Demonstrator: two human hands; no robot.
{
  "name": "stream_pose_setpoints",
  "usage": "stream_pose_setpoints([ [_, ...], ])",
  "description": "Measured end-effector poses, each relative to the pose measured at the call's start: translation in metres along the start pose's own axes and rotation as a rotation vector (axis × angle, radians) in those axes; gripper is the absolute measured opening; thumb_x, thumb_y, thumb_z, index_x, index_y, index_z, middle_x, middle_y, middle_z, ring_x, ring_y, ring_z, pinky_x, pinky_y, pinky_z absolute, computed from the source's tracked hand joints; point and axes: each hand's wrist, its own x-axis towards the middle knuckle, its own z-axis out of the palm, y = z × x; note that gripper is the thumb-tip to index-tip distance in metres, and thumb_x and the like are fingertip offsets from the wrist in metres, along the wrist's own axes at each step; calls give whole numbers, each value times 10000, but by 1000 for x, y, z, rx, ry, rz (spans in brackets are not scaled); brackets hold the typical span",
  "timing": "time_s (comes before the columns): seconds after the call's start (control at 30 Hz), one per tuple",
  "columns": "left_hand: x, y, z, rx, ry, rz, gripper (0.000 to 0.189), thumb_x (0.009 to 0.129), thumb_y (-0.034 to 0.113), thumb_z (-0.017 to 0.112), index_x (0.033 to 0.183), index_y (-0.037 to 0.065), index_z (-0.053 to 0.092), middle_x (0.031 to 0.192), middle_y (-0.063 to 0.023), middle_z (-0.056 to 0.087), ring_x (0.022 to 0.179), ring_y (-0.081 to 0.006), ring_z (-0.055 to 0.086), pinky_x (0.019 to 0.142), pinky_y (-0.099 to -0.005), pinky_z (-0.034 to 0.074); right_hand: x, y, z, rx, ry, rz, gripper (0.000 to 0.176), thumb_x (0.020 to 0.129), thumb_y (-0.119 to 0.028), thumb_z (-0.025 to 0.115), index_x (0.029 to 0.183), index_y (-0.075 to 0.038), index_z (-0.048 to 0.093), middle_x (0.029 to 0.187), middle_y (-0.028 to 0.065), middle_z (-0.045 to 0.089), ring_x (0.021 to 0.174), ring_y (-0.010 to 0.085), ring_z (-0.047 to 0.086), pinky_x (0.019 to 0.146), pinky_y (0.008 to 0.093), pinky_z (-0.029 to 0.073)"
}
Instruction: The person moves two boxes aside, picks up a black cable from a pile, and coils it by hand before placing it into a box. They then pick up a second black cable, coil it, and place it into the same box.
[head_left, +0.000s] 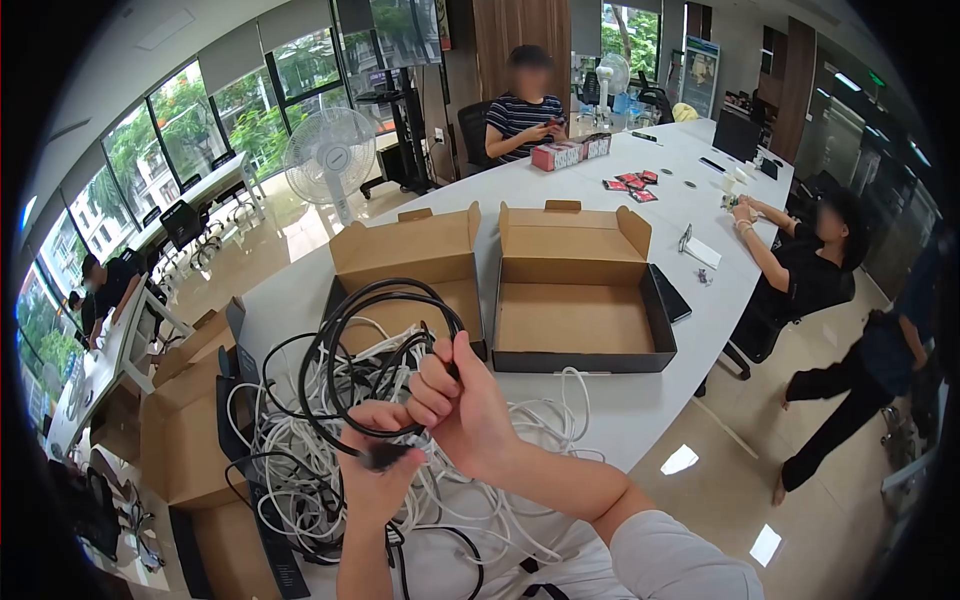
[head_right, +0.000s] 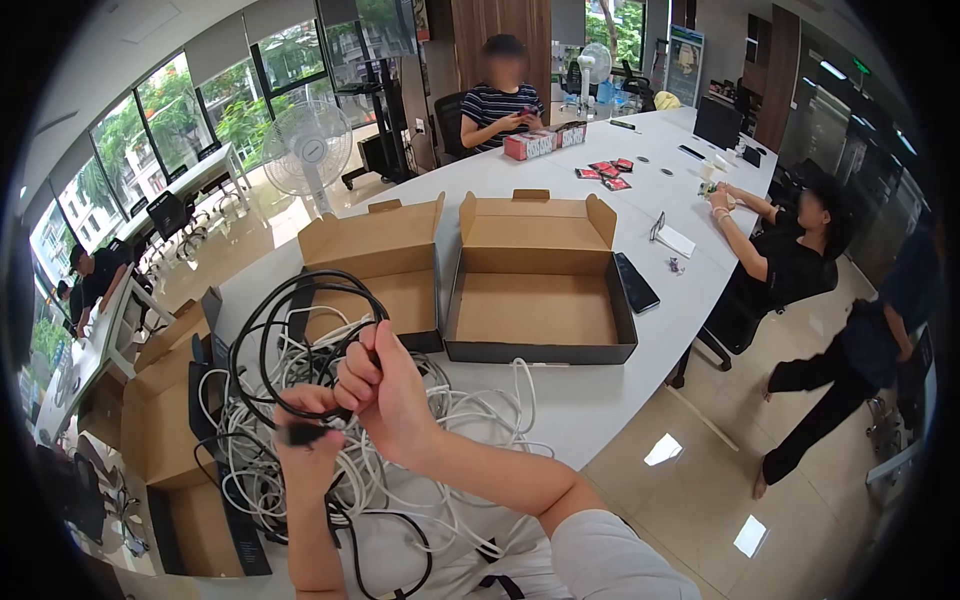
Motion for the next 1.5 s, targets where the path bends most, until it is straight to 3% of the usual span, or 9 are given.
stream_pose_setpoints([
  [0.1, 1, 3, 0, 46, 130, 30, 291, 919, 264, 609, 965, 33, 438, 918, -84, 494, 861, -156, 476, 823, -297, 394, -2, 6, 6, -95, -16, -9, 299, 1031, -361, 347, 847, -128, 381, 677, -20, 346, 621, 125, 380, 636, 289, 378],
  [0.3, 7, 9, -15, -364, 366, 48, 266, 954, 297, 545, 939, 59, 425, 845, -49, 443, 808, -159, 442, 765, -321, 392, -3, 30, -5, -438, -128, -10, 193, 1008, -224, 451, 907, -64, 490, 926, 35, 534, 893, 150, 533, 862, 321, 436],
  [0.47, 8, 33, -27, -681, 376, 50, 205, 1004, 286, 459, 983, 84, 433, 737, 3, 381, 596, -94, 365, 572, -251, 339, 0, 24, -8, -627, -357, 260, 192, 974, -190, 532, 1087, -36, 550, 1011, 32, 595, 909, 101, 565, 761, 273, 495],
  [0.53, 5, 40, -29, -709, 384, 40, 203, 1017, 294, 423, 987, 93, 434, 622, 36, 303, 457, -63, 237, 457, -239, 253, 0, 20, -5, -700, -442, 331, 233, 967, -182, 543, 1151, -40, 535, 1008, 37, 602, 911, 106, 575, 750, 273, 500],
  [0.73, -1, 43, -35, -690, 353, -11, 291, 1024, 375, 361, 946, 101, 422, 534, 46, 227, 420, -68, 172, 421, -250, 181, 1, 5, 7, -713, -251, 99, 351, 974, -176, 520, 1295, -68, 427, 1031, 67, 609, 986, 127, 601, 694, 268, 515],
  [0.97, -1, 47, -40, -710, 188, -84, 328, 1024, 424, 328, 953, 115, 416, 519, 45, 216, 406, -70, 170, 393, -235, 208, 2, 1, -1, -827, -406, 53, 288, 1030, -299, 364, 1038, -39, 486, 734, 43, 568, 688, 140, 616, 565, 218, 436],
  [1.1, -1, 50, -33, -811, 200, -119, 340, 1029, 420, 308, 987, 101, 416, 542, 48, 276, 427, -76, 193, 429, -248, 216, -1, 0, 10, -607, -251, 112, 314, 1033, -320, 345, 862, -72, 433, 601, -24, 375, 513, 110, 432, 511, 232, 353],
  [1.4, -3, 37, -30, -774, 24, -30, 233, 1034, 331, 353, 991, 109, 407, 550, 49, 228, 427, -65, 191, 431, -242, 238, -6, 0, 11, -683, -215, -13, 316, 1028, -300, 356, 802, -81, 377, 603, -20, 320, 501, 85, 333, 476, 240, 331],
  [1.5, -7, 32, -31, -604, 200, -108, 220, 1032, 291, 379, 889, 125, 400, 533, 57, 204, 421, -56, 172, 415, -245, 206, -7, 4, 10, -689, -246, -53, 296, 1029, -281, 376, 828, -66, 407, 588, -39, 328, 491, 50, 347, 444, 214, 313],
])
